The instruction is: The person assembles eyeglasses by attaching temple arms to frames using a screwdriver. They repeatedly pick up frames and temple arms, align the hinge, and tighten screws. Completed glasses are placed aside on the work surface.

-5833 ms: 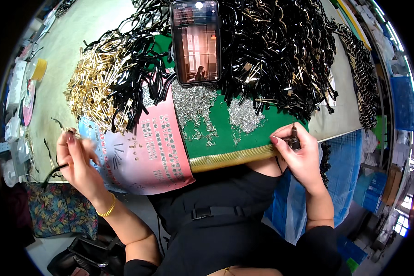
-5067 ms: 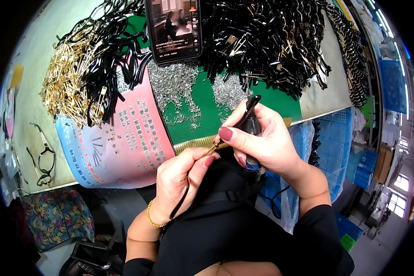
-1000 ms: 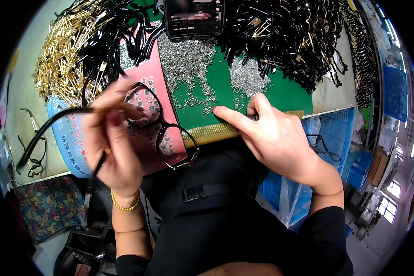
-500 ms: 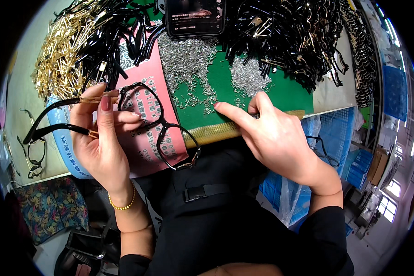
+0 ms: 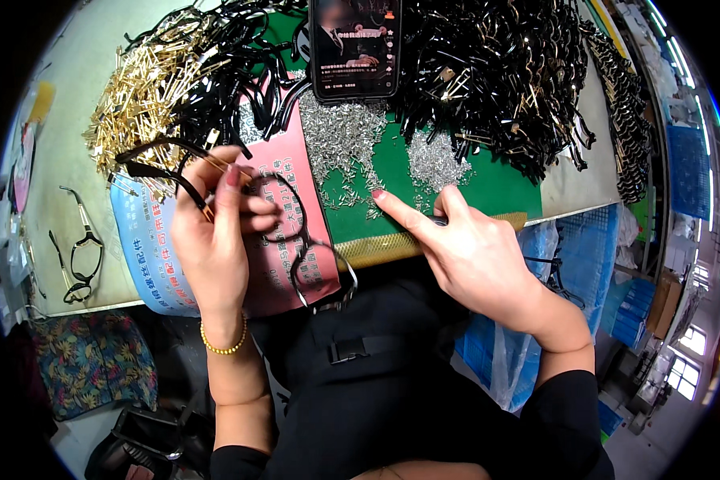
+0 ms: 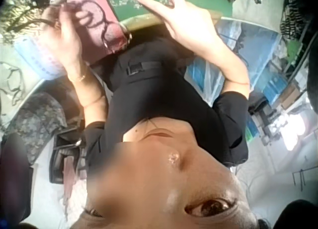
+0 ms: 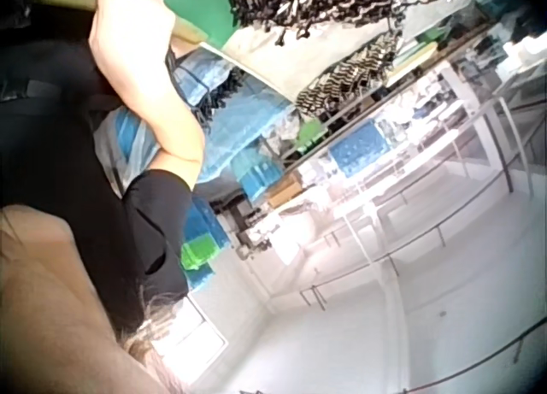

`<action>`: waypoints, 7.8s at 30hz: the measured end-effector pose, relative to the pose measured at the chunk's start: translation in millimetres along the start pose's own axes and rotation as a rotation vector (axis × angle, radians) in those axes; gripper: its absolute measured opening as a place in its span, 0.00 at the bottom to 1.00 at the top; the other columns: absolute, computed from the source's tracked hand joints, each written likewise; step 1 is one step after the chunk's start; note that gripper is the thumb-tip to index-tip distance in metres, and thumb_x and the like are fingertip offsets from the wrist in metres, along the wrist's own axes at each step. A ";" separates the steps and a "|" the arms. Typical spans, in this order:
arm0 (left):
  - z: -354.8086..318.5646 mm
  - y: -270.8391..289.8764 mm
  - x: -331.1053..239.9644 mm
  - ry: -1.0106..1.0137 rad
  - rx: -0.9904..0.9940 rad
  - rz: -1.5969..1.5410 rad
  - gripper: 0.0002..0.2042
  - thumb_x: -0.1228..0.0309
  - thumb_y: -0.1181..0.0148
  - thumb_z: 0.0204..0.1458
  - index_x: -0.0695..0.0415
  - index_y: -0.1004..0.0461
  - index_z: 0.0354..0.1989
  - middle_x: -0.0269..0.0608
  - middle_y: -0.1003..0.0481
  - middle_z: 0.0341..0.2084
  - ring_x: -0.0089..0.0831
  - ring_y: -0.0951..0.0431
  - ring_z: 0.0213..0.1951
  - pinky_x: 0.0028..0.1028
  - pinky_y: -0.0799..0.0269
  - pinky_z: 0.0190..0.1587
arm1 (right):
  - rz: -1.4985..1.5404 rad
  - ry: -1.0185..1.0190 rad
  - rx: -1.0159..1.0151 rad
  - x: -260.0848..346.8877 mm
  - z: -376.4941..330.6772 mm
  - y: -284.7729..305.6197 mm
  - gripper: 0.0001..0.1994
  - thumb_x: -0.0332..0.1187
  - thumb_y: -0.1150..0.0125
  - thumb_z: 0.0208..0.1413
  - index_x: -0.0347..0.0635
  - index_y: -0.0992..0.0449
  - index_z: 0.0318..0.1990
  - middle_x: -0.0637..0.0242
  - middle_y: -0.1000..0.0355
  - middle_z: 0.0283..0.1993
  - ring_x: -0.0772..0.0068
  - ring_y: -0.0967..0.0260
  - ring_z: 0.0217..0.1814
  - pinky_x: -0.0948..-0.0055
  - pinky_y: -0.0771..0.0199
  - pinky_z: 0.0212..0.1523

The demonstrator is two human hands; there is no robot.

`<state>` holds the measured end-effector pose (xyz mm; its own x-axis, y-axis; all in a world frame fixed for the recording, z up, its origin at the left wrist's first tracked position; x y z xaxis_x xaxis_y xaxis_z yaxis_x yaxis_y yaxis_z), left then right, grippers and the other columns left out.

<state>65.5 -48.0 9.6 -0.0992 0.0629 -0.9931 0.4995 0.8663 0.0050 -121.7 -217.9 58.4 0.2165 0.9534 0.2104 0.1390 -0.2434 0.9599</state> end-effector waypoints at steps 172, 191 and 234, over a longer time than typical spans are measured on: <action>-64.9 12.9 -0.2 -0.477 0.256 0.520 0.16 0.90 0.34 0.41 0.58 0.24 0.37 0.40 0.23 0.28 0.40 0.17 0.36 0.45 0.21 0.53 | 0.228 0.404 0.038 38.3 35.6 -14.2 0.32 0.25 0.32 0.43 0.59 0.26 0.60 0.73 0.30 0.64 0.70 0.29 0.33 0.77 0.26 0.22; -71.5 16.3 9.0 -0.463 0.188 0.514 0.13 0.86 0.27 0.44 0.59 0.21 0.37 0.40 0.32 0.43 0.33 0.19 0.37 0.39 0.20 0.52 | -0.084 0.422 -0.226 50.8 37.3 -16.2 0.15 0.37 0.35 0.50 0.53 0.21 0.48 0.74 0.25 0.46 0.76 0.29 0.31 0.79 0.30 0.19; 76.7 202.9 8.4 -0.287 -0.343 1.378 0.10 0.70 0.41 0.63 0.66 0.25 0.44 0.56 0.22 0.39 0.45 0.21 0.38 0.39 0.27 0.43 | 0.406 -0.394 -0.399 -111.7 -60.1 32.9 0.07 0.32 0.43 0.63 0.38 0.26 0.43 0.55 0.26 0.40 0.49 0.25 0.42 0.59 0.26 0.41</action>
<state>231.9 90.3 -6.7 0.4742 0.8648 -0.1651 -0.1768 0.2773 0.9444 -199.4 -321.6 77.6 0.5214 0.6465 0.5570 -0.3771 -0.4110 0.8300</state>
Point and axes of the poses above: each hand's wrist, its own z-axis towards the middle knuckle, its own y-axis out of the back of the hand, x = y × z, the point moved 4 cm from there along z, towards the middle knuckle
